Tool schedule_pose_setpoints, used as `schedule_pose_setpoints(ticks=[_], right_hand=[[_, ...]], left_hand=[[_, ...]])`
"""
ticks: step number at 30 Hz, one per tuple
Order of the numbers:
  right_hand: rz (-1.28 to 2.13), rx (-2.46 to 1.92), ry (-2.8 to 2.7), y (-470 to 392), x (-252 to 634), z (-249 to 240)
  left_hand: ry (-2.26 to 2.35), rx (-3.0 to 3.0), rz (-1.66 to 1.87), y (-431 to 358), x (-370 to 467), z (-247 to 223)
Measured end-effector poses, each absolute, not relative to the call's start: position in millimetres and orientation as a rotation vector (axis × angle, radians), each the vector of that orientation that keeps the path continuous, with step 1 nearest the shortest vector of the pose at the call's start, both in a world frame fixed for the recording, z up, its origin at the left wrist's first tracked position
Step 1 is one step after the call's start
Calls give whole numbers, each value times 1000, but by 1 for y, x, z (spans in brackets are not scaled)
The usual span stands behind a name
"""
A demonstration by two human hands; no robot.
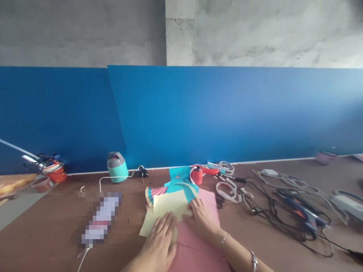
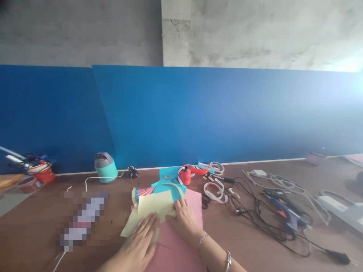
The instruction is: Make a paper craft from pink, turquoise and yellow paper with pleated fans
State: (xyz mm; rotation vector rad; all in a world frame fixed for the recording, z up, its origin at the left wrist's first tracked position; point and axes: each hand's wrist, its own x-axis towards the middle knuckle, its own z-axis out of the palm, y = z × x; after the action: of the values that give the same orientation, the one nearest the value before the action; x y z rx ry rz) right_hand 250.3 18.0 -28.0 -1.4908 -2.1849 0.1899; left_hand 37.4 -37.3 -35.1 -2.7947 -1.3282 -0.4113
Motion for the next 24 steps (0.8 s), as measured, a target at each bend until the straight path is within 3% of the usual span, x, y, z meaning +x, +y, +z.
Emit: schedule_pose_setpoints(ticks=[12, 16, 19, 24], right_hand=[[44, -1847, -2031, 10, 281, -20], [0, -1690, -2036, 9, 278, -10], [176, -1423, -2172, 8, 261, -6], [314, -1418, -2330, 8, 241, -5]], left_hand=[[-1316, -2836, -453, -38, 29, -51], [-1323, -2923, -443, -35, 33, -41], [-1297, -3043, -463, -26, 38, -29], [-1698, -2899, -969, 1, 26, -23]])
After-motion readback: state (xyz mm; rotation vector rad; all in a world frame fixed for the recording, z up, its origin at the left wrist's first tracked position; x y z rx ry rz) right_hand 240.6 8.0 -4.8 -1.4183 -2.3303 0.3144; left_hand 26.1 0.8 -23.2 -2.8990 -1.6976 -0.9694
